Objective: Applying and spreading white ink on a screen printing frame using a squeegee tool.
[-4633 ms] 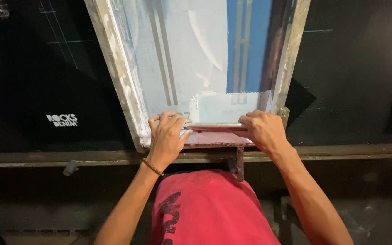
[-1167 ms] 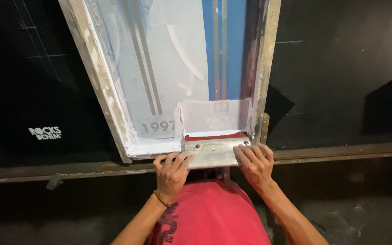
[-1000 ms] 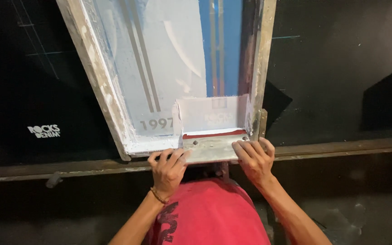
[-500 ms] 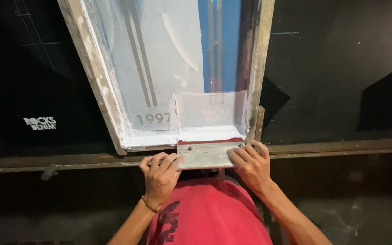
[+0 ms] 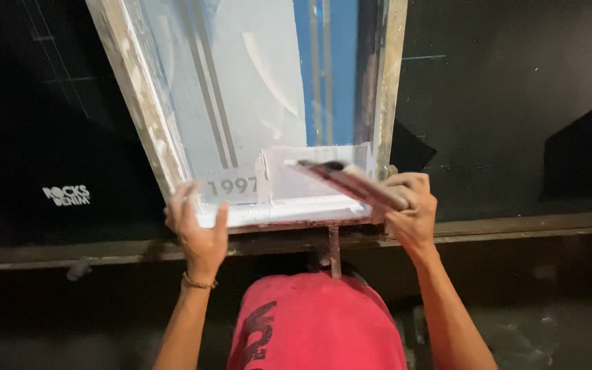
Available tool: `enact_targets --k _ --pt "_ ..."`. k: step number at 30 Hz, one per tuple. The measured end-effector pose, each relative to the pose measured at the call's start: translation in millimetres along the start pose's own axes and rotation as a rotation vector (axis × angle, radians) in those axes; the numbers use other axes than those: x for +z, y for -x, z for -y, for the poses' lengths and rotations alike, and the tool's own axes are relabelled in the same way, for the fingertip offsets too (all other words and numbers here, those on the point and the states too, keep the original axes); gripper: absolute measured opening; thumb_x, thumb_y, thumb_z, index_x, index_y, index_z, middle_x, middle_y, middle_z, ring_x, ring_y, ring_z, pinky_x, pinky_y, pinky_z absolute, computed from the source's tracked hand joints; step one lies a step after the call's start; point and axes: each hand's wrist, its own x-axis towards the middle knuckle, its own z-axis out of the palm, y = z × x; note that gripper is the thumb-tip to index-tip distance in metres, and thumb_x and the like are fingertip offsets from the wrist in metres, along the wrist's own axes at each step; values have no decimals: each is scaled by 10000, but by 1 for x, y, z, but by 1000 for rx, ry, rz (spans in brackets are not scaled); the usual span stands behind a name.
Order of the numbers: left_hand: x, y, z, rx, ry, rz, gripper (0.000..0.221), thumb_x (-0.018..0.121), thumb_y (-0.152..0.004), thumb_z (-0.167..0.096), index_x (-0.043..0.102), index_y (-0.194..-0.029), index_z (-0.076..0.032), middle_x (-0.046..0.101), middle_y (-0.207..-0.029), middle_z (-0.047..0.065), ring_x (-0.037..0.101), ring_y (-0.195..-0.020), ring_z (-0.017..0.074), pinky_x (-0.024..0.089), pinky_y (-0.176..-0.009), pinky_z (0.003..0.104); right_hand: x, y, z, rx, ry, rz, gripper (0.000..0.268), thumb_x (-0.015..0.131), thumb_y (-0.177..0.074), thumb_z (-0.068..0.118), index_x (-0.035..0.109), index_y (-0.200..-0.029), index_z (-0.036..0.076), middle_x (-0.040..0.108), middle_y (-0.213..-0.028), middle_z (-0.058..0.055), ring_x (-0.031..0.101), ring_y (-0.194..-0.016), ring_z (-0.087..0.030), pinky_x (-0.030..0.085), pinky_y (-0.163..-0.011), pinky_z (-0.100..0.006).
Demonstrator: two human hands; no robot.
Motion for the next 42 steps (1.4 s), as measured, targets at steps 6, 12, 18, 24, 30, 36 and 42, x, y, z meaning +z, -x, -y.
enact_targets --k 6,12,18,24,30,36,42 --pt "21 3 103 -256 -132 -167 647 652 -1051 -322 379 -1577 -64 358 -1504 165 364 -1372 336 224 -1140 471 7 -17 36 388 -330 -207 306 850 -800 81 741 -1086 106 681 -1123 -20 552 -1016 -114 418 -1019 -432" --pt "19 -24 92 -541 189 -100 561 560 -1104 -245 369 -1549 39 345 -1438 325 342 -1383 489 236 -1148 575 32 -2 8 632 -624 -325 172 832 -784 57 675 -793 127 577 -730 61 450 -692 -69 452 -758 -284" --pt "14 -34 68 -576 282 -133 442 538 -1079 -174 431 -1470 1 400 -1317 273 415 -1311 427 300 -1117 556 32 -7 4 677 -741 -386 201 855 -785 97 659 -745 118 559 -632 46 451 -581 -43 441 -619 -244" --pt "10 -35 75 -550 280 -156 344 562 -1089 -166 458 -1379 -12 427 -1270 237 447 -1232 349 339 -1088 506 34 -10 6 710 -760 -418 217 846 -781 90 641 -720 124 551 -613 53 448 -550 -33 401 -579 -220" --pt "-2 -40 61 -589 377 -121 323 563 -1082 -183 420 -1336 -44 402 -1337 264 346 -1399 428 279 -1153 568 34 -10 -3 701 -768 -382 220 825 -801 123 632 -695 137 538 -572 51 441 -517 -26 392 -554 -200" --pt "-12 -47 31 -594 420 -150 302 607 -1071 -147 421 -1277 -29 421 -1266 220 361 -1345 341 300 -1134 567 28 -14 -2 712 -682 -281 267 823 -816 175 610 -661 135 514 -559 49 404 -516 -26 361 -513 -213" --pt "-17 -40 -1 -633 451 -193 276 583 -1066 -194 450 -1263 -54 418 -1173 186 380 -1269 272 328 -1130 512 -4 -15 0 677 -599 -190 273 818 -803 257 612 -641 179 522 -551 80 398 -542 1 332 -506 -196"
